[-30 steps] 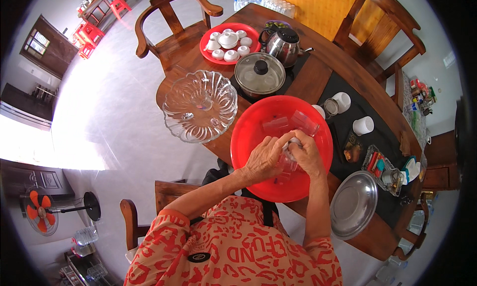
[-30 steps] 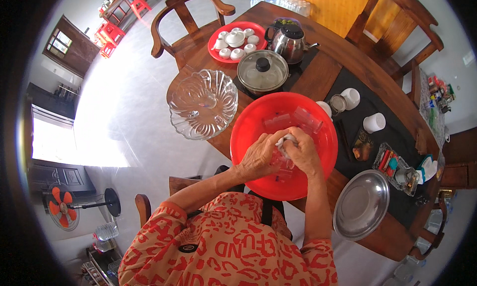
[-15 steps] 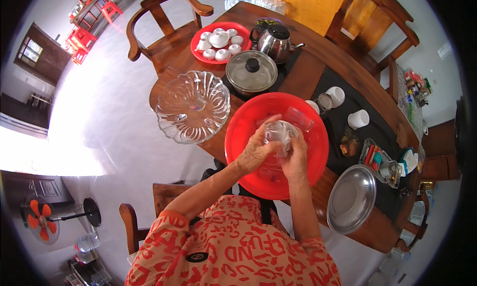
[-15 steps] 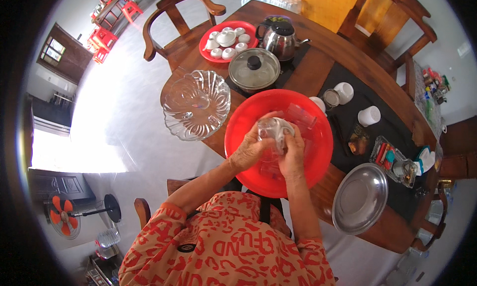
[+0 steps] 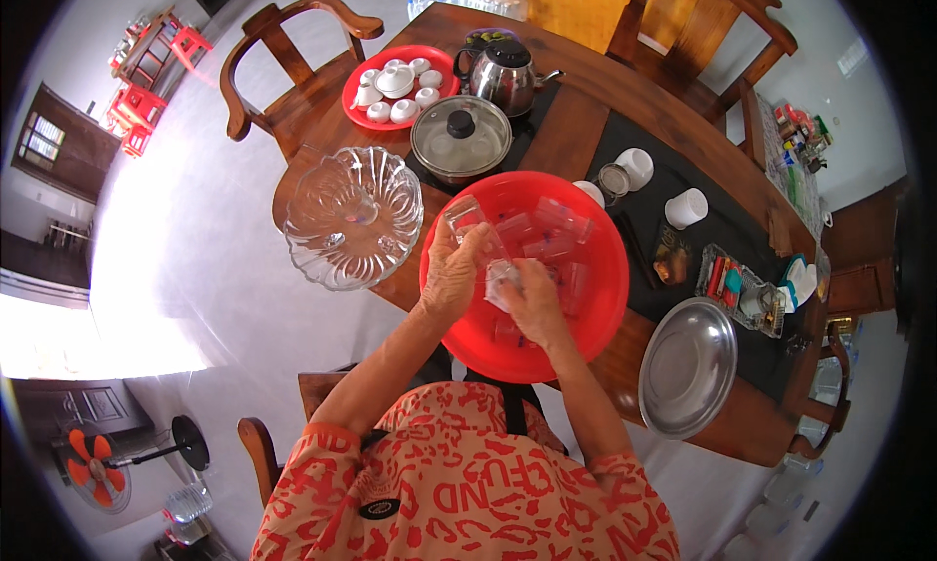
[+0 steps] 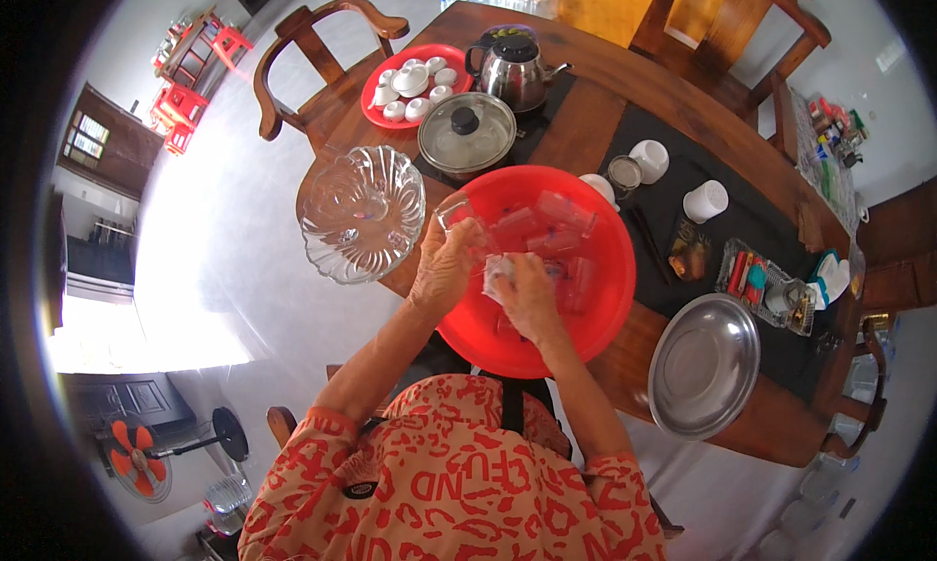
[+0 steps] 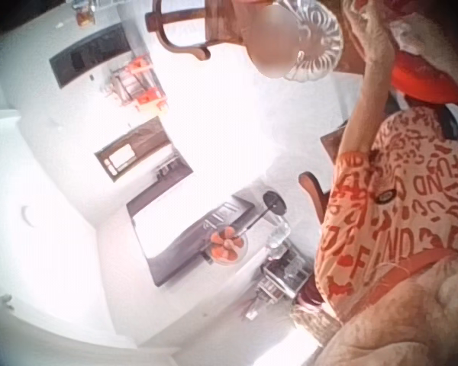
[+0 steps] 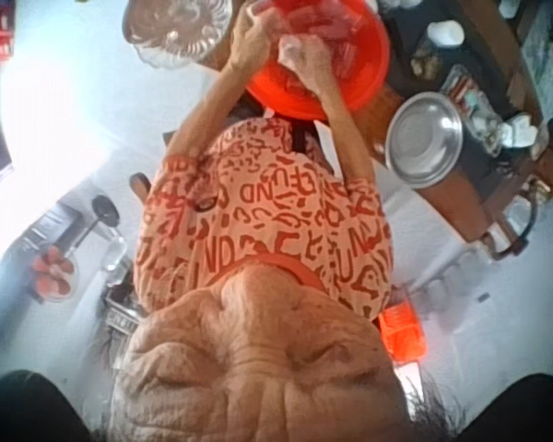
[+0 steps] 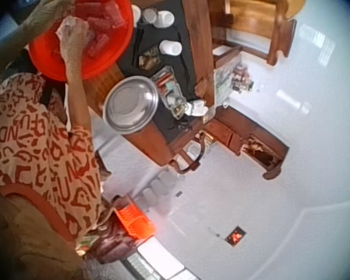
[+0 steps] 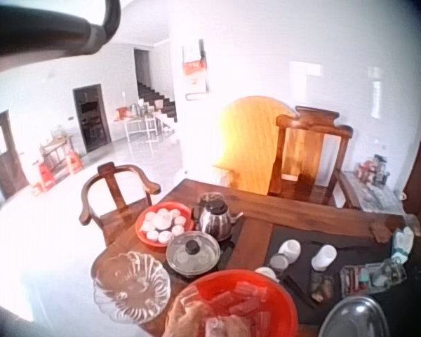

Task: The person dries small clear glasses and a glass bowl using a white cloth. They pick up each glass from a red plastic basin, wipe it thoroughly, and place it into a metal tray. The person also wipes the glass bowl and places it on the table.

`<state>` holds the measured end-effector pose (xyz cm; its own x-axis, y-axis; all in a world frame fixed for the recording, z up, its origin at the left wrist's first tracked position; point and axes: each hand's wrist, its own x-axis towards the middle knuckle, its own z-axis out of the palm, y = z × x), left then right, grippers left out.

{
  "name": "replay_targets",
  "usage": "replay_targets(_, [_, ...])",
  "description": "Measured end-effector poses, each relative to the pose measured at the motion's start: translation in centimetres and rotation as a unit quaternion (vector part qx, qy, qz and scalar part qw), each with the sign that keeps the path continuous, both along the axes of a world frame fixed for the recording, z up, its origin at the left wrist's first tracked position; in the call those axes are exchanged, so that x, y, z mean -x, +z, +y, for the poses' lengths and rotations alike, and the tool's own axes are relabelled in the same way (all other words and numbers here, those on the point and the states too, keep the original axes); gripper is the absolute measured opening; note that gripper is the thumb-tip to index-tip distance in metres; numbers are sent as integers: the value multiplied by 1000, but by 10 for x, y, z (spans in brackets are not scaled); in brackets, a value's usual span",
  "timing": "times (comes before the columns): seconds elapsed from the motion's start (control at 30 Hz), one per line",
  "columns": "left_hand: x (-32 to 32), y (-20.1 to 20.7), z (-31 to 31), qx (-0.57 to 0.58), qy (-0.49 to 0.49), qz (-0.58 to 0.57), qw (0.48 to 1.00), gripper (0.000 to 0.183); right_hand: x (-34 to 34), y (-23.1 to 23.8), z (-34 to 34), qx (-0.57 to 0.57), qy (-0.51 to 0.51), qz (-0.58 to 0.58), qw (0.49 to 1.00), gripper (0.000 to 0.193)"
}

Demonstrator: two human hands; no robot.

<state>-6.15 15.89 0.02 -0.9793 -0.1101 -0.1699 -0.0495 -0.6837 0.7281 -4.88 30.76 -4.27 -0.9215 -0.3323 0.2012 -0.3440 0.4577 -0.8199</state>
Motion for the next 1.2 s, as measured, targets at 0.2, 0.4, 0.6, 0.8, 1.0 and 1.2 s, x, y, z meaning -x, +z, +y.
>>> replay_targets(0.2, [2,-3,-1,-27,-24,-42,998,29,-14,-31,-45,-359,-15,156,920,43])
replay_targets(0.4, [2,0,-8,-14,22,-84,996,41,-11,7,1,-101,91,-75,988,39])
replay_targets(0.6, [1,-39,4,15,-3,-55,998,42,-23,88,-3,100,-29,51,993,42])
replay_targets(0.8, [1,-29,11,-190,-64,-137,970,26,-14,83,-16,41,-68,140,987,44])
replay_targets(1.0, [0,-9,19,-234,-95,-135,958,37,5,76,-14,125,-153,94,976,37])
replay_targets(1.2, [-2,-5,18,-260,-94,-89,957,33,0,67,-16,84,-169,143,972,37])
